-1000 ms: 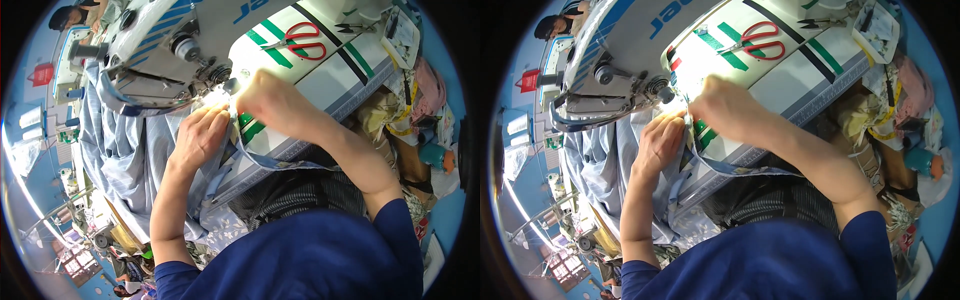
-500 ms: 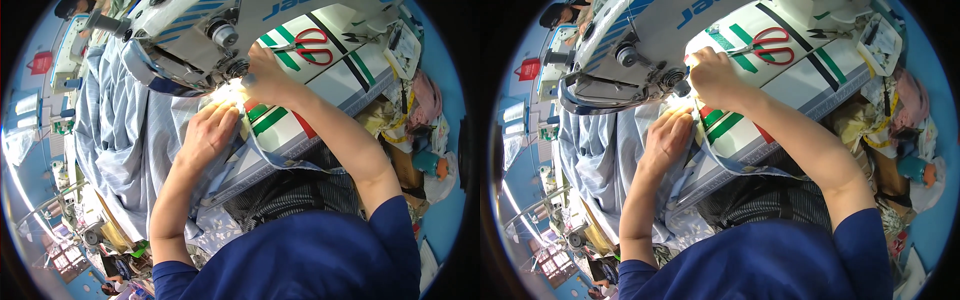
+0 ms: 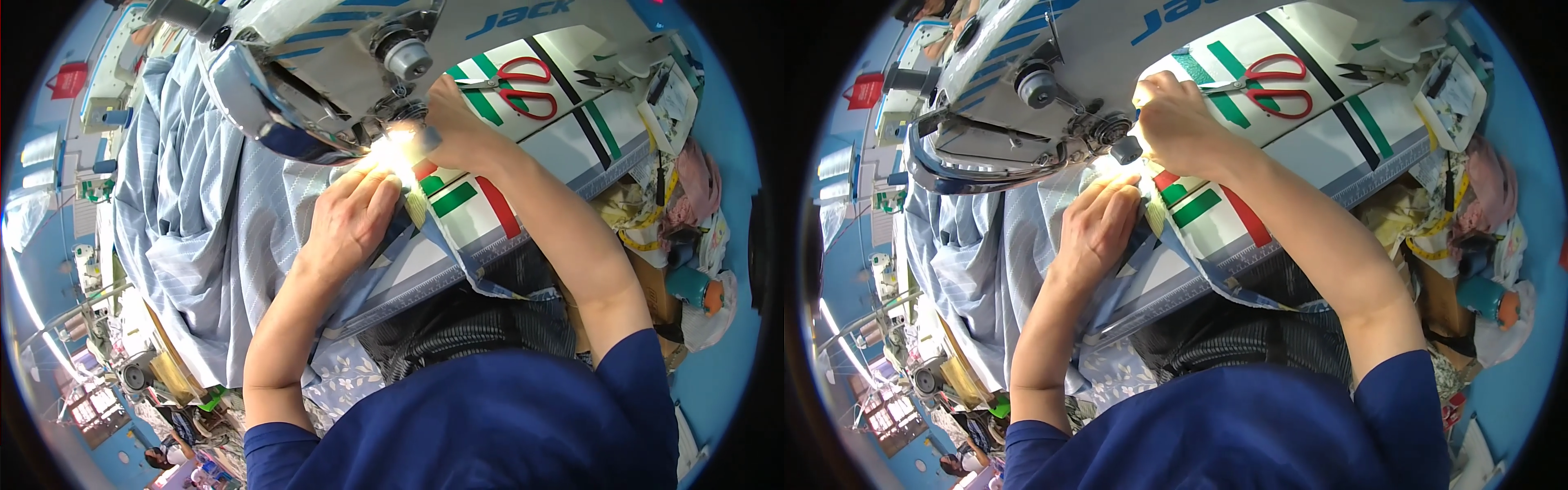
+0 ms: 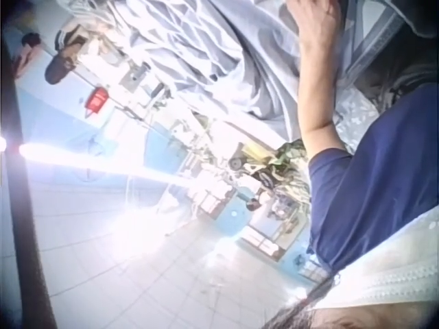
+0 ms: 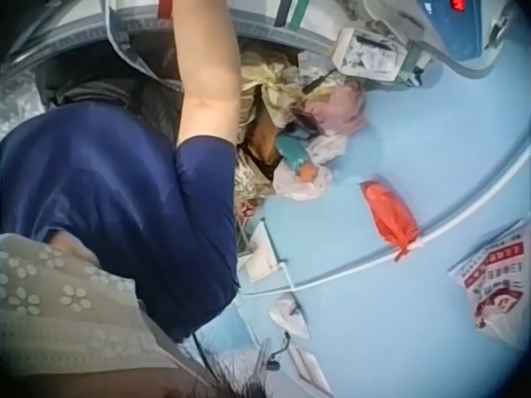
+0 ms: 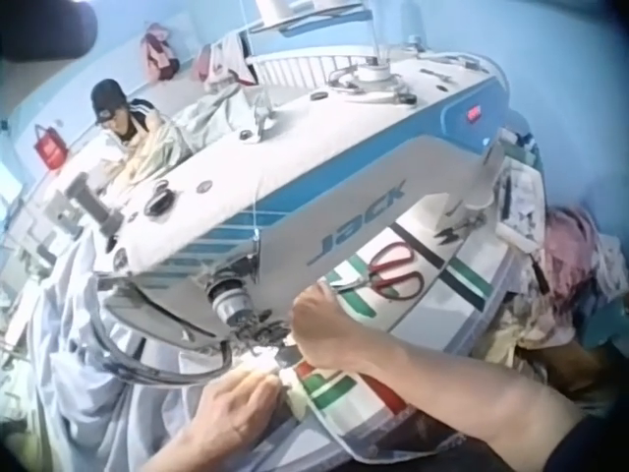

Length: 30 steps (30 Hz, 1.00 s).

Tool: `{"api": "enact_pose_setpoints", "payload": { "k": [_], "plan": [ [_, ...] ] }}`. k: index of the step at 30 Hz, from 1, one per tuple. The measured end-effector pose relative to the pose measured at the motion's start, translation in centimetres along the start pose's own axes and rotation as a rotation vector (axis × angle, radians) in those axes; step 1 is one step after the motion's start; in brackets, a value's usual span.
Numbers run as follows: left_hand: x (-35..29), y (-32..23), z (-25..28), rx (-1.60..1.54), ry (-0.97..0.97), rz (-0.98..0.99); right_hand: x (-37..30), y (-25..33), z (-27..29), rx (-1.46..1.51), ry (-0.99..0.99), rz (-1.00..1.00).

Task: Sewing pieces of light blue fabric together using an industrial sewing machine at a workstation.

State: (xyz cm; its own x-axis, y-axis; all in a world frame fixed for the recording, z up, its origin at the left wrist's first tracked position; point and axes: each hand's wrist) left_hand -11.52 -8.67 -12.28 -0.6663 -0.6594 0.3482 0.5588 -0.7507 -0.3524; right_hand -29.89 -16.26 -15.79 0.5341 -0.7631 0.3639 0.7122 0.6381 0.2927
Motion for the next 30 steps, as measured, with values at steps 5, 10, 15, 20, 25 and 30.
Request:
{"api": "enact_pose_setpoints", "payload": {
  "k": [5,10,15,20,25,30],
  "plan": [
    [0.1,0.2,-0.2,-0.010,-0.051,-0.044,0.0,0.3,0.0,0.034,-0.021,-0.030],
    [0.0,0.6,0.2,-0.037,0.000,0.031,0.0,0.9,0.0,0.108,-0.164,-0.088],
    [0.2,1.2,-0.2,-0.004,-0.064,-0.042,0.2,0.7,-0.5,0.035,-0.265,-0.065],
    [0.0,1.7,-0.4,0.002,-0.098,-0.087,-0.6,0.3,0.5,0.030,-0.162,-0.046],
    [-0.5,1.5,0.3,-0.231,-0.147,0.214,-5.0,1.8,3.9,0.077,-0.170,-0.127],
    [-0.2,1.4,1.1,-0.375,-0.249,0.531,-9.3,5.9,6.0,0.195,-0.202,-0.218]
  ]
}}
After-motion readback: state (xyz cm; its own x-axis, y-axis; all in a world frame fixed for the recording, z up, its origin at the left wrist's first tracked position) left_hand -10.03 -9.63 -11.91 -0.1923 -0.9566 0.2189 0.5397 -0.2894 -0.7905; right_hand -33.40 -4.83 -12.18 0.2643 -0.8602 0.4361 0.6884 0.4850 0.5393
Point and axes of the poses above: each hand's wrist, its own x-axis towards the middle knuckle, its own z-axis out of the back of the hand, y = z × x, and after that the axes turned 13 degrees about -x, right-handed
